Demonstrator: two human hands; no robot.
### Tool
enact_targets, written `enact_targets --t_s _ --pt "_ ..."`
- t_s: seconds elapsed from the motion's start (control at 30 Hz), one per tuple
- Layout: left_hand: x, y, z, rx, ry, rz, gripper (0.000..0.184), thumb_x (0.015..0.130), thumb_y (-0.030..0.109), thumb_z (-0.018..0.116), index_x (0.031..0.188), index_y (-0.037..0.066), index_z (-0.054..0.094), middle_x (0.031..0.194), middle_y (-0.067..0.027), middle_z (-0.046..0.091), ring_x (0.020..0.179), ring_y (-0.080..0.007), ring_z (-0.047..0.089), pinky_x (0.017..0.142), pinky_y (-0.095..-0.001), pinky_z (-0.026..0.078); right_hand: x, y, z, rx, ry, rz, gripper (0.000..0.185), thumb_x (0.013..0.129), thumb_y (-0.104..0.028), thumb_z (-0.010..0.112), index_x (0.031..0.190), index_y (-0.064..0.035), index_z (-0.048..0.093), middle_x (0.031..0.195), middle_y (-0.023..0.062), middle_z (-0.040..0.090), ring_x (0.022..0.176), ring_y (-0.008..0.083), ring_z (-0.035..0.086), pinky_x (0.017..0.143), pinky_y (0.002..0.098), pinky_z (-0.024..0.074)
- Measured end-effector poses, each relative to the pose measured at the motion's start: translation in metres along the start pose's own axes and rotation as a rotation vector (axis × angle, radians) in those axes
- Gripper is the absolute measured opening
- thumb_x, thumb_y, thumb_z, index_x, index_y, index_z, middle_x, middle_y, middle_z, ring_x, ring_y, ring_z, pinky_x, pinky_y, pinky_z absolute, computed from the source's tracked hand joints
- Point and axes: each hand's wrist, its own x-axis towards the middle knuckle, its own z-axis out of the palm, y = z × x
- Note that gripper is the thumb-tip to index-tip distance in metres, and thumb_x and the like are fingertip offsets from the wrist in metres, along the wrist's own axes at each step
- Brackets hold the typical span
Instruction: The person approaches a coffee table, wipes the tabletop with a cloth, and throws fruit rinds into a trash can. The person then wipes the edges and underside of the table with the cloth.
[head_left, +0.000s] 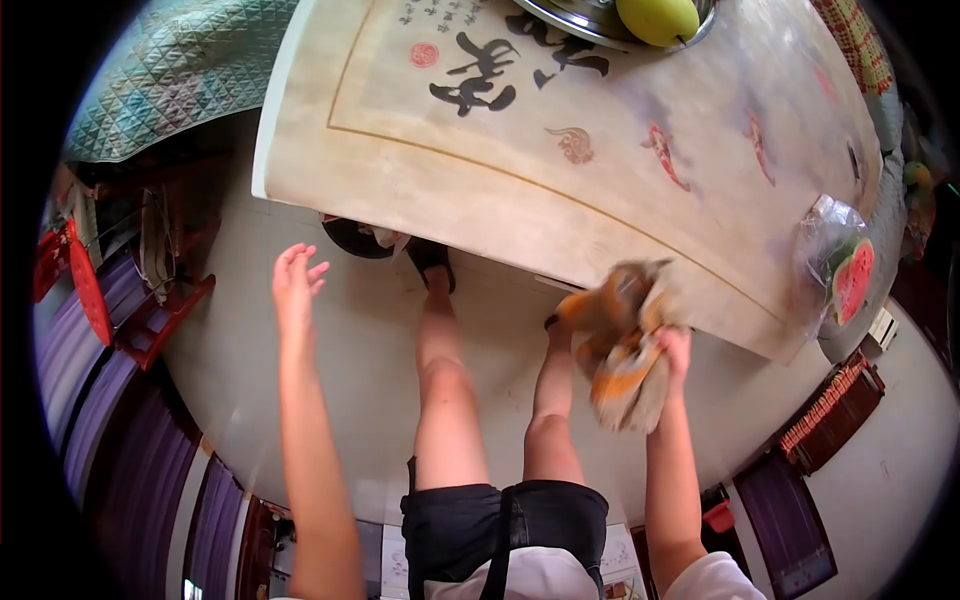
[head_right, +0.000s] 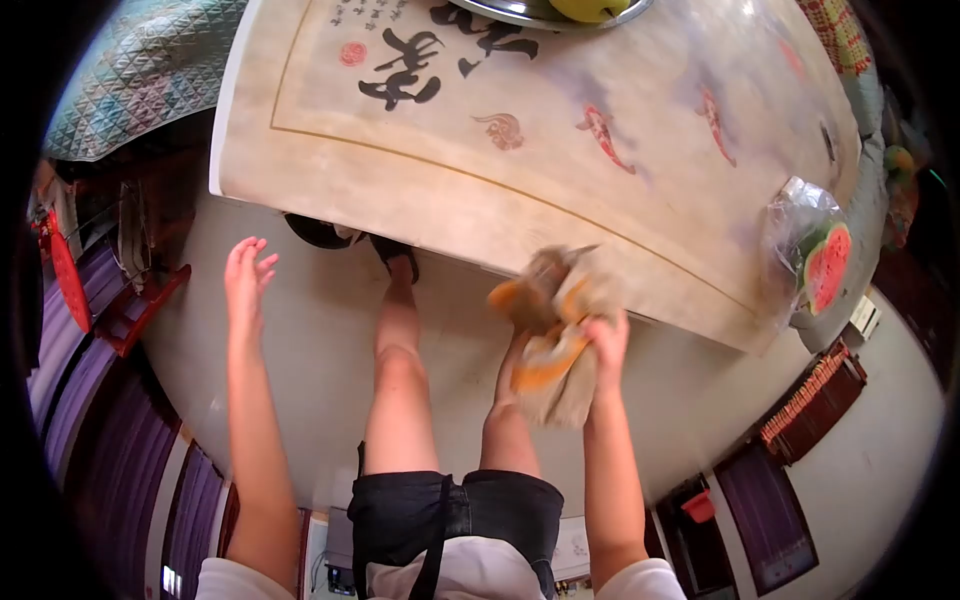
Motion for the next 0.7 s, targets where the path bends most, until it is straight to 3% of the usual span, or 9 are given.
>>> enact_targets --t_s 0.17,0.3,0.4,0.47,0.5,0.57,0.6,0.63,0.7 --pt "-0.04 0.014 0.078 -0.378 -0.137 -0.062 0.05 0.093 0.024 0.052 0.135 0.001 0.036 0.128 -0.012 0.049 0.105 -0.0202 0.055 0.089 -0.0349 0.045 0.067 -0.009 0.01 0.062 0.314 -0.194 0.04 0.086 -0.014 0.053 0.123 -0.0021 0.047 0.111 0.0082 0.055 0.098 0.0183 0.054 0.085 0.0312 0.0443" --pt "-0.055 0.032 0.104 -0.468 -0.076 -0.101 0.055 0.092 0.016 0.054 0.137 -0.004 0.03 0.137 -0.0138 0.04 0.114 -0.0286 0.051 0.097 -0.0421 0.044 0.089 0.017 0.009 -0.13 0.472 -0.348 0.038 0.084 -0.007 0.051 0.121 -0.0013 0.048 0.106 0.0075 0.057 0.094 0.0163 0.053 0.083 0.0286 0.0437" --pt "-0.065 0.04 0.109 -0.541 -0.054 -0.115 0.042 0.091 0.013 0.054 0.127 -0.004 0.042 0.127 -0.0124 0.044 0.106 -0.026 0.053 0.097 -0.0396 0.044 0.066 0.017 0.018 -0.064 0.516 -0.353 0.036 0.082 -0.003 0.049 0.118 0.0002 0.05 0.103 0.0072 0.057 0.09 0.0154 0.052 0.081 0.0279 0.0434" --pt "-0.064 0.04 0.112 -0.66 -0.087 -0.143 0.031 0.089 0.015 0.057 0.115 0.001 0.049 0.098 -0.0047 0.053 0.089 -0.0144 0.051 0.088 -0.0319 0.044 0.039 0.016 0.022 0.017 0.541 -0.295 0.037 0.076 0.0 0.045 0.113 0.0033 0.051 0.1 0.0072 0.056 0.087 0.0152 0.051 0.08 0.0285 0.0433" --pt "-0.065 0.044 0.114 -0.656 -0.087 -0.147 0.031 0.089 0.015 0.057 0.115 0.001 0.049 0.098 -0.0047 0.053 0.089 -0.0144 0.051 0.088 -0.0319 0.044 0.025 0.019 0.02 0.015 0.545 -0.291 0.037 0.076 0.0 0.045 0.113 0.0033 0.051 0.1 0.0072 0.056 0.087 0.0152 0.051 0.08 0.0285 0.0433" --pt "-0.067 0.064 0.12 -0.657 -0.105 -0.075 0.015 0.088 0.011 0.058 0.1 0.003 0.052 0.083 -0.0019 0.051 0.074 -0.0116 0.049 0.073 -0.0288 0.046 -0.002 0.023 0.016 -0.137 0.49 -0.271 0.039 0.075 -0.003 0.045 0.114 0.0011 0.051 0.106 0.0073 0.056 0.093 0.0171 0.052 0.083 0.0307 0.0442" --pt "-0.067 0.076 0.118 -0.661 -0.23 0.007 0.009 0.088 0.008 0.057 0.093 0.003 0.053 0.077 -0.0012 0.05 0.065 -0.0111 0.047 0.061 -0.0273 0.044 -0.018 0.024 0.017 -0.163 0.446 -0.302 0.039 0.074 -0.003 0.046 0.112 0.0021 0.051 0.106 0.0081 0.056 0.093 0.0182 0.053 0.084 0.031 0.0438" --pt "-0.076 0.095 0.123 -0.61 -0.23 0.025 0.007 0.088 0.009 0.057 0.09 0.003 0.053 0.073 -0.0013 0.049 0.063 -0.0114 0.047 0.058 -0.0255 0.044 -0.036 0.025 0.022 -0.191 0.403 -0.33 0.039 0.072 -0.002 0.046 0.111 0.0032 0.051 0.106 0.009 0.056 0.094 0.0194 0.053 0.085 0.0314 0.0433" --pt "-0.075 0.12 0.127 -0.665 -0.486 0.074 0.011 0.089 0.011 0.056 0.082 0.004 0.051 0.072 -0.0024 0.048 0.063 -0.0122 0.049 0.061 -0.0255 0.046 -0.071 0.046 0.019 -0.442 0.299 -0.492 0.037 0.074 -0.001 0.048 0.111 0.0044 0.051 0.104 0.0108 0.057 0.094 0.0215 0.054 0.088 0.0309 0.0418"
